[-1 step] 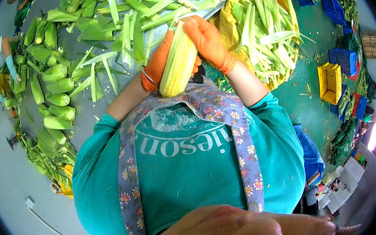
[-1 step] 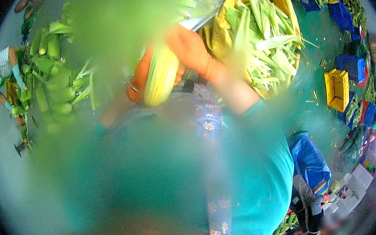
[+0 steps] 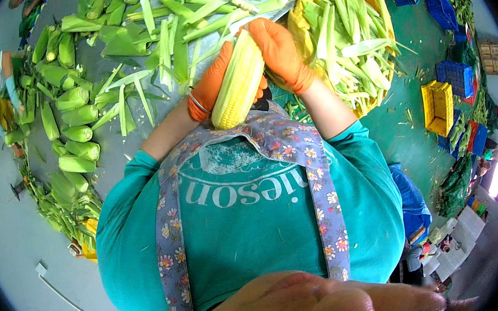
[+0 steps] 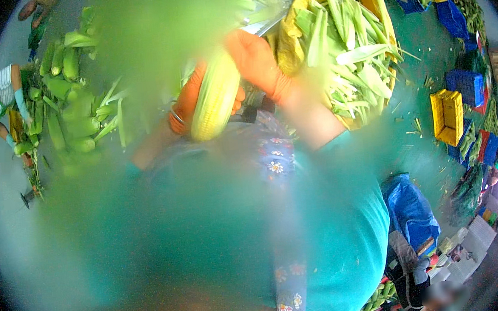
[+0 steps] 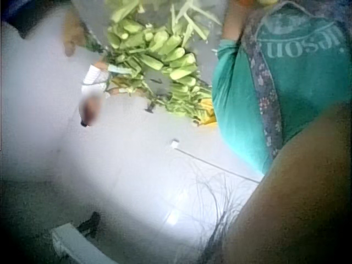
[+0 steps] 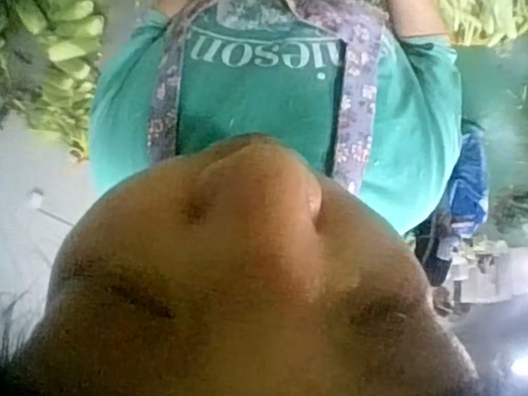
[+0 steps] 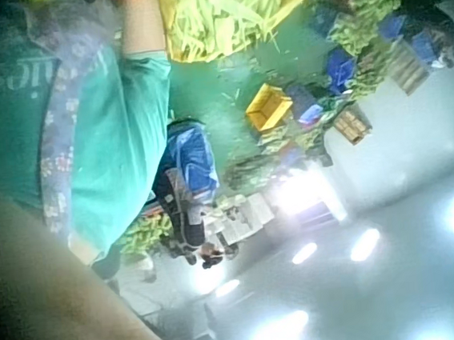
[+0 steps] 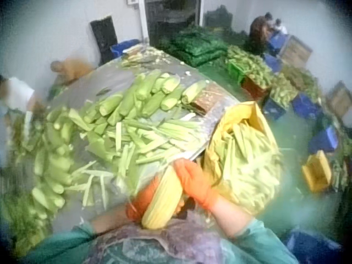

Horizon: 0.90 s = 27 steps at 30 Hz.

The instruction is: The person peels husks from corn cobs using a small knife to trim the ends and then pulling the leaves away by hand. The person places the peeled corn into a white basket and the husks into a yellow bag.

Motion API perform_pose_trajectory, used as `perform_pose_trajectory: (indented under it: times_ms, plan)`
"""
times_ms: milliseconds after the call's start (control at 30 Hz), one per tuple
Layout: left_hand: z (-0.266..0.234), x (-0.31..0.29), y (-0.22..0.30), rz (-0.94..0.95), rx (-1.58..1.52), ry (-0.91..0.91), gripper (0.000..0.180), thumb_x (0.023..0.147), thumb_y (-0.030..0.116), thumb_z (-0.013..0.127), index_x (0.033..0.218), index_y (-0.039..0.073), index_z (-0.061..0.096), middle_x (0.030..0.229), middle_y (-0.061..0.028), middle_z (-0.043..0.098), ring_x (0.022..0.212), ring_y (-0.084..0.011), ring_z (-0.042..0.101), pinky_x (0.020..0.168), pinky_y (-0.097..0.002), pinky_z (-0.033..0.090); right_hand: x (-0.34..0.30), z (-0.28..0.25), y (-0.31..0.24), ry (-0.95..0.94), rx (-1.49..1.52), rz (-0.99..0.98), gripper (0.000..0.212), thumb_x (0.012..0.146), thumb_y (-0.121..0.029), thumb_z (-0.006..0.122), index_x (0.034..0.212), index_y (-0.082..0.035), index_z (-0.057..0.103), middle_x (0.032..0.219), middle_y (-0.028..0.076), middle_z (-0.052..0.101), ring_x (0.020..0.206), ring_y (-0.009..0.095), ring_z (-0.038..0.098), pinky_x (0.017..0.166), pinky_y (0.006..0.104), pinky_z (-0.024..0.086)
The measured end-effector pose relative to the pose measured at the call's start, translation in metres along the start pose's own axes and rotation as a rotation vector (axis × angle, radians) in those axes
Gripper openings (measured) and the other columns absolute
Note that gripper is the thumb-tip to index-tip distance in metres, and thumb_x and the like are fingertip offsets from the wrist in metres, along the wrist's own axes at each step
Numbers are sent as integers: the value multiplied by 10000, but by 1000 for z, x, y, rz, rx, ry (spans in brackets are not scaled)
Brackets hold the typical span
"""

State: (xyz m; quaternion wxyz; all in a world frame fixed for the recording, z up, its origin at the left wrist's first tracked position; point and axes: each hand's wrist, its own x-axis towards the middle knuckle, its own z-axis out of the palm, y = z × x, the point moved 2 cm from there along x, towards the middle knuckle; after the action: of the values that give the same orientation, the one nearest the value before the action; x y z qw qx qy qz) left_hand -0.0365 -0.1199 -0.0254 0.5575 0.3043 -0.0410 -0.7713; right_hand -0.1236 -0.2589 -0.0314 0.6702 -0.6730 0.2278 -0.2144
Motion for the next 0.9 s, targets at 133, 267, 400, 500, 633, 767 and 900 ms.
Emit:
perform_pose_trajectory:
  times_ms: [133,267,400,500,633,767,900]
  plan:
    - [29,19,-5,-61,78,-70,807,896,758,335,1281,77,529,922,-182,656,756,-261,626,722,-365,528,11,-50,11,5,-93,-39,311,1022,-293,504,970,-34,669,842,20,638,757,86,571,695,240,475]
    - [52,30,-13,-78,140,-105,861,882,776,332,1347,66,482,940,-160,656,757,-236,628,717,-350,529,20,-141,12,345,-56,56,322,976,-346,535,943,-89,726,565,-63,415,495,52,360,473,223,289]
    - [61,43,-18,-34,292,-86,874,907,764,276,1397,60,444,938,-143,658,772,-206,635,727,-326,535,8,-229,-15,485,-26,-56,289,904,-329,662,1062,-92,710,768,9,637,653,111,553,593,268,439]
    - [66,54,-24,-50,273,-30,905,916,764,173,1419,56,426,942,-141,661,773,-213,642,726,-327,537,-12,-271,-38,377,-62,-110,445,925,-245,648,1289,-2,568,1118,54,658,1002,133,611,884,243,476]
    - [73,62,-24,38,342,-62,842,913,759,263,1347,81,510,975,-142,680,819,-226,665,736,-342,541,-36,-298,-42,760,-1423,-143,636,720,-261,781,1302,-111,573,1376,230,491,1251,412,464,1070,470,373]
    - [76,68,-28,30,310,-73,844,909,763,263,1341,83,514,973,-140,680,808,-226,666,731,-339,541,-43,-269,-50,608,-1005,-595,388,875,-318,690,1182,-81,658,1067,88,679,965,234,645,841,347,508]
    - [81,76,-30,20,327,21,841,922,747,209,1330,75,506,936,-164,675,786,-258,668,713,-356,550,-59,-157,-45,-198,-280,-4,662,817,-229,772,1399,-73,498,1280,70,596,1179,170,539,1035,342,417]
